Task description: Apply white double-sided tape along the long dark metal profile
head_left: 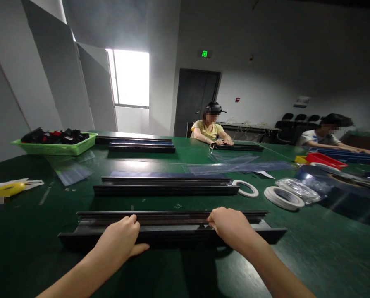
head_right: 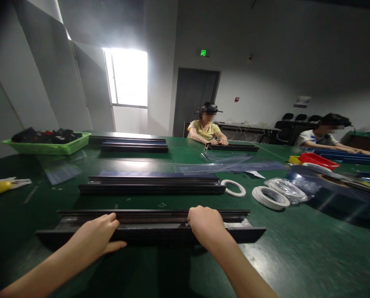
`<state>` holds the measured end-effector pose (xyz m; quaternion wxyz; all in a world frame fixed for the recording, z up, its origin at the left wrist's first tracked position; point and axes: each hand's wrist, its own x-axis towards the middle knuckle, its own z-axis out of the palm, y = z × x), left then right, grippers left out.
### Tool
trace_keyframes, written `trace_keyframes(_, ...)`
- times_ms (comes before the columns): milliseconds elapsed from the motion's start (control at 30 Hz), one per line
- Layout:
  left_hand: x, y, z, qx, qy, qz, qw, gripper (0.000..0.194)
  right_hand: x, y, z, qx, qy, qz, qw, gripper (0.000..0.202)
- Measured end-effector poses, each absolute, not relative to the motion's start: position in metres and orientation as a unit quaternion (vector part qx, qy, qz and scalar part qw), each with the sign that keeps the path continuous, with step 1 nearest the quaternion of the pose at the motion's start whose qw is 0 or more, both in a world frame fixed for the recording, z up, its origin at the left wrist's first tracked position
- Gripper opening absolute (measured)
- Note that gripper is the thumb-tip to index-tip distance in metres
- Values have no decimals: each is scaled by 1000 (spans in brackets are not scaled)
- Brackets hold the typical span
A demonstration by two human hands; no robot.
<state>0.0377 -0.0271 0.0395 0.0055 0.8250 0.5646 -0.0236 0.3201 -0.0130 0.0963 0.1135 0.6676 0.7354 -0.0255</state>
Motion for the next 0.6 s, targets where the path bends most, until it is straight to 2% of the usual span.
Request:
trace_keyframes(300, 38, -26, 48, 827, 561, -16, 35, 34, 318, -15, 99, 671, 733, -26, 114, 27)
trace_keyframes(600, 35, -25, 45, 834, 549, 10, 50, 41, 319, -13, 96, 667, 736, -17, 114, 25)
